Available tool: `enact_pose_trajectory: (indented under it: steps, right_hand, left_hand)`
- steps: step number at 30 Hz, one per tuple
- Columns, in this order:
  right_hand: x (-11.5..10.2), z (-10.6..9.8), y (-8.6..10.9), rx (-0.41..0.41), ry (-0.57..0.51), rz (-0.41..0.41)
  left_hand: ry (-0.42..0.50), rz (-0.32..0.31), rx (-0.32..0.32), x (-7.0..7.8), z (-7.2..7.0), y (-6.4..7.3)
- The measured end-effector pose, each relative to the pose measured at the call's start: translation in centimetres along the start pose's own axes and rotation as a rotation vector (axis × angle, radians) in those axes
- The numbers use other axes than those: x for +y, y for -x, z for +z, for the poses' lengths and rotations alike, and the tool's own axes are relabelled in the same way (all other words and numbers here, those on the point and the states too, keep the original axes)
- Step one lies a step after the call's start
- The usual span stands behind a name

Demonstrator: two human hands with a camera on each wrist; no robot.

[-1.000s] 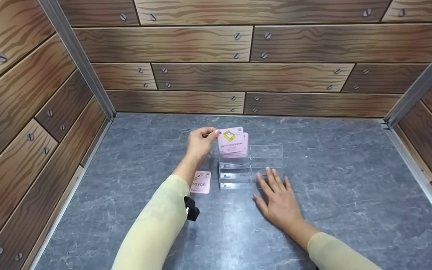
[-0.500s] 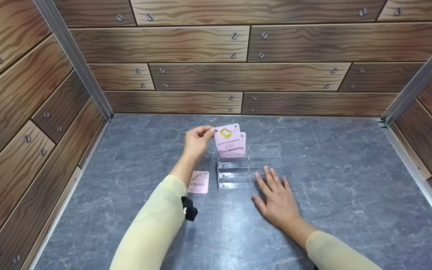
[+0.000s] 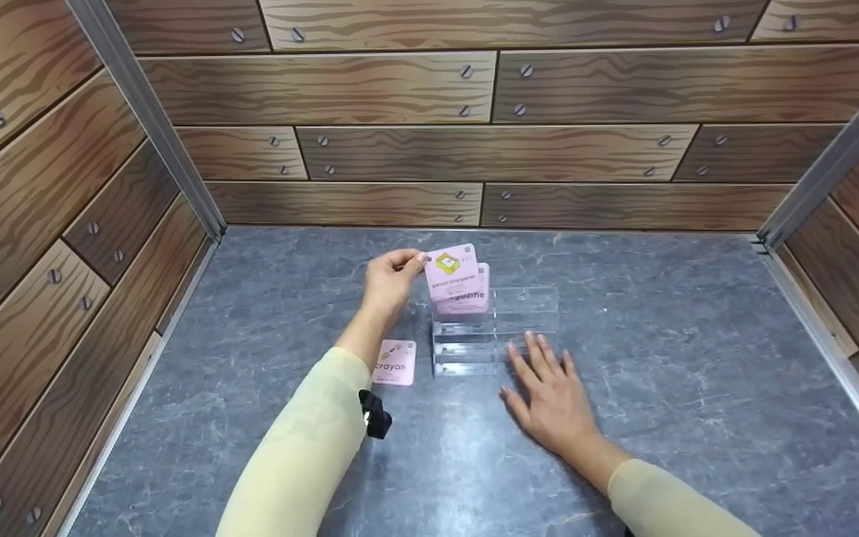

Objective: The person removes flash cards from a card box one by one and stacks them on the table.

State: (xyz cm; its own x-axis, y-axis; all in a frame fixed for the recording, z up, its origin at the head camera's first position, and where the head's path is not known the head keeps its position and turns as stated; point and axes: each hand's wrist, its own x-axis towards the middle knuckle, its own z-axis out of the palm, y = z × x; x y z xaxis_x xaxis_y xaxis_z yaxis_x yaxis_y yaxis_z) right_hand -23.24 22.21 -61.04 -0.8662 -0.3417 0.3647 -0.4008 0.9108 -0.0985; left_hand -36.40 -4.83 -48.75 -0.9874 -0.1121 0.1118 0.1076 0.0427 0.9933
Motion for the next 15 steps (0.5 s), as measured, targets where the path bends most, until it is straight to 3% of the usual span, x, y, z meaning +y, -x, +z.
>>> enact_pose_trajectory:
  steps: [10,15]
  right_hand:
    - [0.0,0.0,0.0,-0.001,-0.013,0.003]
    - [0.0,0.0,0.0,-0.026,-0.012,0.017]
  left_hand:
    - [-0.051,-0.022,0.002,0.9,-0.7,-0.3]
    - [-0.024,-0.016,0.002,1.2,-1.3,-0.3]
